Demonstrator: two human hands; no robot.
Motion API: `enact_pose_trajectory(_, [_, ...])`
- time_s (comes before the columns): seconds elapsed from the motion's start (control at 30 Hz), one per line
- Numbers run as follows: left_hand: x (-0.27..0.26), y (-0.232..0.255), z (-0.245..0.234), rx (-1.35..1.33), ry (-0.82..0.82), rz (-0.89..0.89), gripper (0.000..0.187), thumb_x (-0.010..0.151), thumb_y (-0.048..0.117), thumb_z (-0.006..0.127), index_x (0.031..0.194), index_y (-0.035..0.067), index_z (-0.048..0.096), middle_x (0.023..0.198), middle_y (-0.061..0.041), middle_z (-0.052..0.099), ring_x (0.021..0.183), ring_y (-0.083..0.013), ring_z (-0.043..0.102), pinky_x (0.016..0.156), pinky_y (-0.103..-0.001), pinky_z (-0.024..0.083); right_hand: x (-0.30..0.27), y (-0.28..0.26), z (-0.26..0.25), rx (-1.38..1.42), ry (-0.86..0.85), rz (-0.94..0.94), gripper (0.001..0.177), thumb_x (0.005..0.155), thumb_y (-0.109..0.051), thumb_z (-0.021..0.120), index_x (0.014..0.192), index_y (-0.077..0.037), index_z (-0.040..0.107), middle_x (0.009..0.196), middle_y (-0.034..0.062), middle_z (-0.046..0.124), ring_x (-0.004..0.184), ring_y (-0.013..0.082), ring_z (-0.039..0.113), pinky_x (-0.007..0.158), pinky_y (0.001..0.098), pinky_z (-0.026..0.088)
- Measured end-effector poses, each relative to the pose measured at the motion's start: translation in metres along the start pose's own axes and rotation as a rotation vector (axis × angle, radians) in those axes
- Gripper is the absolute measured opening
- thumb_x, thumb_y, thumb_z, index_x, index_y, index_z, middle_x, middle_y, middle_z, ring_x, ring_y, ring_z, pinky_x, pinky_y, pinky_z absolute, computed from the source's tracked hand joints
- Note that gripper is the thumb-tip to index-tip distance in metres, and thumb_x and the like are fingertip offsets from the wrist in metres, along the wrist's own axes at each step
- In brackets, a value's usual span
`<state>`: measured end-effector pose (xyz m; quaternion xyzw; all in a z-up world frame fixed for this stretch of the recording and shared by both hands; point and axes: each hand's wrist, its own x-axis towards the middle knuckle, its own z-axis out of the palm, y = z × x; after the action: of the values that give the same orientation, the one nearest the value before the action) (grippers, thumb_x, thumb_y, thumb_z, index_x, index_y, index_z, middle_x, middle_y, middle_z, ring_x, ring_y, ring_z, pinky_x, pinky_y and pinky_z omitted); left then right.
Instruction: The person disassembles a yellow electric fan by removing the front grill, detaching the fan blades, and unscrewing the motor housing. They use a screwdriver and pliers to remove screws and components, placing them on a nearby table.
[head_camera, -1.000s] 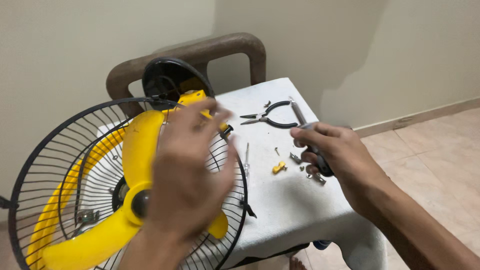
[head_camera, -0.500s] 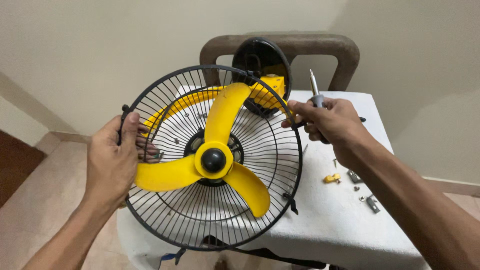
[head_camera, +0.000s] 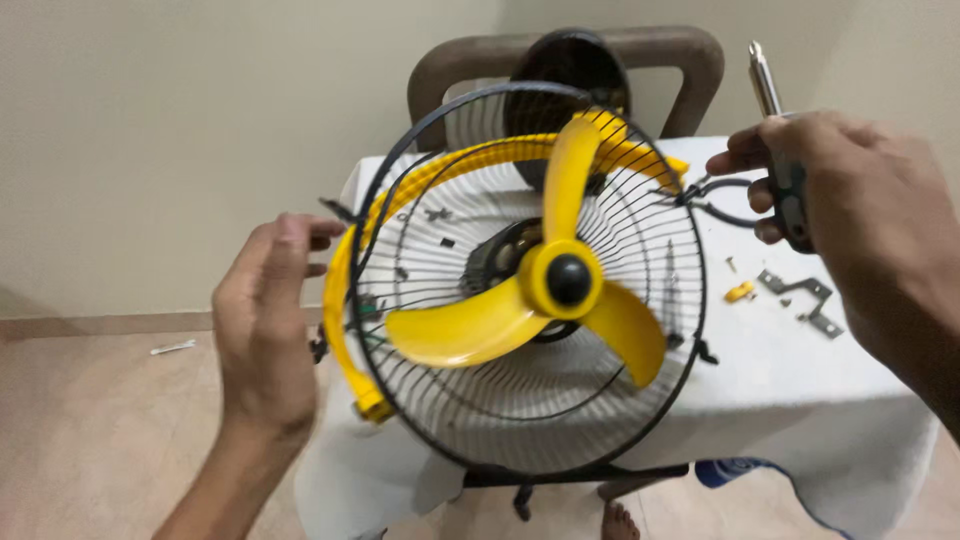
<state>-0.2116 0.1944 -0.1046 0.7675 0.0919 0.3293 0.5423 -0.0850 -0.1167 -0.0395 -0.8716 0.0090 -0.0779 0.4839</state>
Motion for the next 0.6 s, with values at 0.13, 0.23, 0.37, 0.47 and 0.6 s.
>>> enact_pose_trajectory(0.13, [-0.015,-0.006,-0.007,-0.232,0.111,-0.349,0.047,0.1,0.043,0.051,0.117,0.001,0.062,0.108,-0.012,0.065,0.096,-0.0166,0.058,0.087,-0.034,0.049,-0.11,-0.025,0.039,0.112,-0.202,0.265,0.034,0.097,-0.027,0.063,0.11,0.001,0.073,0.08,0.013,0.066,0.058,0.0171,0.05,0.05,0.032,0.039])
enact_pose_trajectory(0.23, [-0.025,0.005,-0.014,-0.258,-0.042,-1.025,0.046,0.098,0.052,0.051,0.117,0.011,0.057,0.105,-0.008,0.063,0.096,-0.0199,0.061,0.087,-0.035,0.05,-0.169,-0.042,0.077,0.13,-0.278,0.499,0.029,0.092,-0.025,0.077,0.111,-0.005,0.072,0.075,0.0127,0.065,0.055,0.015,0.047,0.047,0.0296,0.034])
enact_pose_trajectory(0.37, [-0.031,0.017,-0.024,-0.561,-0.372,-1.145,0.05,0.1,0.051,0.048,0.111,0.003,0.061,0.094,-0.011,0.067,0.088,-0.0213,0.065,0.082,-0.036,0.056,-0.2,-0.058,0.097,0.11,-0.243,0.678,0.033,0.088,-0.021,0.082,0.115,-0.008,0.07,0.071,0.0136,0.067,0.051,0.0154,0.041,0.044,0.0304,0.028])
enact_pose_trajectory(0.47, [-0.035,0.015,-0.026,-0.663,-0.459,-1.121,0.048,0.099,0.047,0.05,0.11,0.002,0.062,0.092,-0.009,0.066,0.083,-0.0183,0.066,0.082,-0.035,0.059,-0.217,-0.056,0.104,0.161,-0.185,0.674,0.033,0.088,-0.02,0.08,0.115,-0.006,0.071,0.07,0.0132,0.069,0.049,0.0136,0.039,0.043,0.0287,0.026])
enact_pose_trajectory(0.6, [-0.035,0.008,-0.027,-0.7,-0.488,-1.069,0.043,0.1,0.042,0.052,0.11,0.001,0.061,0.094,-0.008,0.065,0.085,-0.0159,0.066,0.085,-0.033,0.059,-0.229,-0.052,0.111,0.174,-0.126,0.608,0.032,0.088,-0.017,0.08,0.115,-0.005,0.069,0.073,0.0137,0.071,0.05,0.0115,0.042,0.044,0.0269,0.03])
